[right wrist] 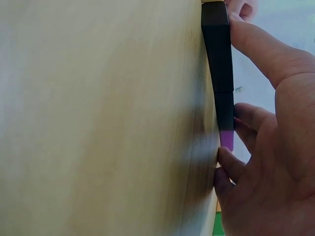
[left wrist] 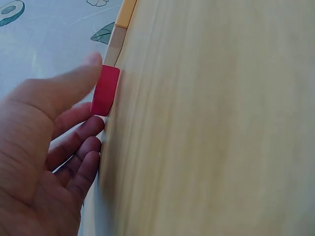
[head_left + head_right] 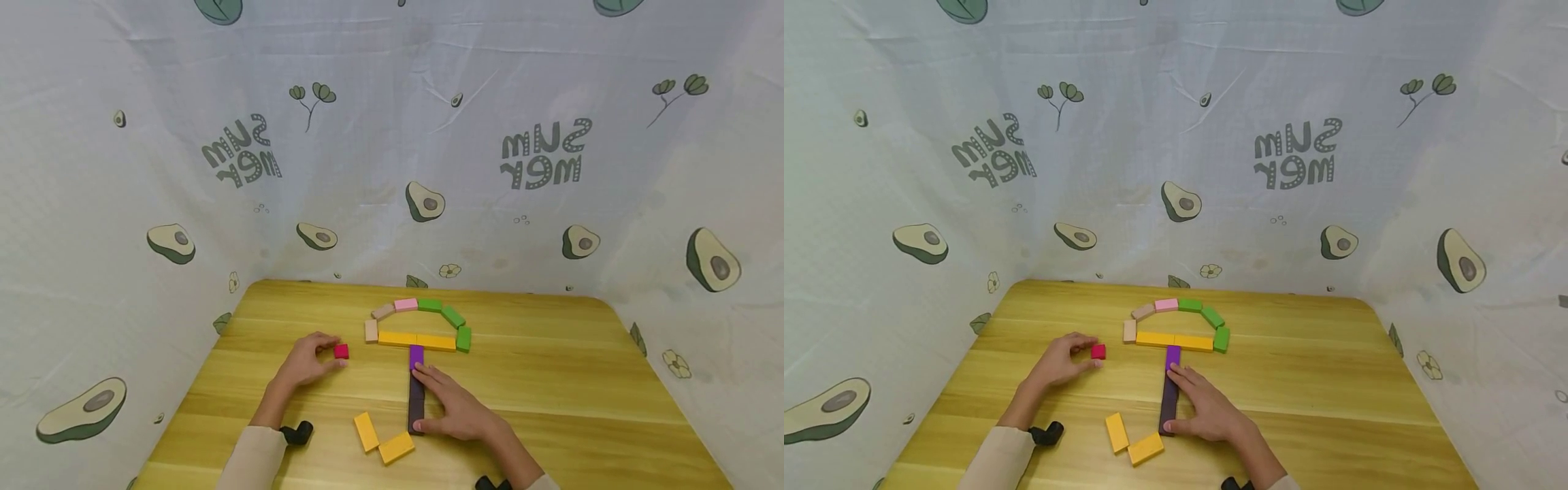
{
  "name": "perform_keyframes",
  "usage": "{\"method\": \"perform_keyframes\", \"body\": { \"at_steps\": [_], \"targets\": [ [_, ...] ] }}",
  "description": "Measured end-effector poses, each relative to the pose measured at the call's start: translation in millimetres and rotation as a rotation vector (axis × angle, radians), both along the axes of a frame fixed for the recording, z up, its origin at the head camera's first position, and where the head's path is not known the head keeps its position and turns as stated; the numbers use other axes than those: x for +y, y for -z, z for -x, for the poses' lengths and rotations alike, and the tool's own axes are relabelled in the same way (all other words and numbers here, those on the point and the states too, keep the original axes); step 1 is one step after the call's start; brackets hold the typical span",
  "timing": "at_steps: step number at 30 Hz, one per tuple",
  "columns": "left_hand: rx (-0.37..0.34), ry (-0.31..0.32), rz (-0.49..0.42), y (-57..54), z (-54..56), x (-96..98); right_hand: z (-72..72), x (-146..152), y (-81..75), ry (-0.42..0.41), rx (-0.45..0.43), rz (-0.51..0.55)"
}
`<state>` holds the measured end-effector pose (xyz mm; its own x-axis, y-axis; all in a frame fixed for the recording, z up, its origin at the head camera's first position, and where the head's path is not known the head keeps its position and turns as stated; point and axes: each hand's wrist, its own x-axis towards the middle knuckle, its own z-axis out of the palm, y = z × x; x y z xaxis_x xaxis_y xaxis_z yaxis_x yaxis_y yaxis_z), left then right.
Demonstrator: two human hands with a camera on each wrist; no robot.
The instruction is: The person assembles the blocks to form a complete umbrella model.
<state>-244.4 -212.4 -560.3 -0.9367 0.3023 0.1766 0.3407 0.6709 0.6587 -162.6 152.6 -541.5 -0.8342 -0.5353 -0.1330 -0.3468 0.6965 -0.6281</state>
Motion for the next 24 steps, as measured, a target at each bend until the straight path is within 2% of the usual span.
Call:
{"method": "perform_keyframes", "body": {
  "at_steps": [7, 11, 13, 19, 24],
  "targets": [
    [-0.009, -0.022, -0.002, 2.7, 0.9, 2.2, 0.4, 0, 0.9, 0.0, -0.004, 0.005],
    [0.002, -0.009, -0.002, 3.4, -2.2, 5.1, 0.1, 0, 0.8, -0.003, -0.005, 0.012],
    [0.008, 0.015, 0.005, 3.9, -5.6, 7.7, -0.3, 0, 0.7, -0.002, -0.005, 0.013],
    [0.003, 0.136, 0.011, 1.6, -21.1, 19.4, -0.3, 0, 0.8, -0.002, 0.003, 0.009],
    [0.01, 0.194, 0.01, -4.3, -37.2, 28.6, 0.6, -1, 0.3, 0.002, -0.001, 0.006]
  ]
}}
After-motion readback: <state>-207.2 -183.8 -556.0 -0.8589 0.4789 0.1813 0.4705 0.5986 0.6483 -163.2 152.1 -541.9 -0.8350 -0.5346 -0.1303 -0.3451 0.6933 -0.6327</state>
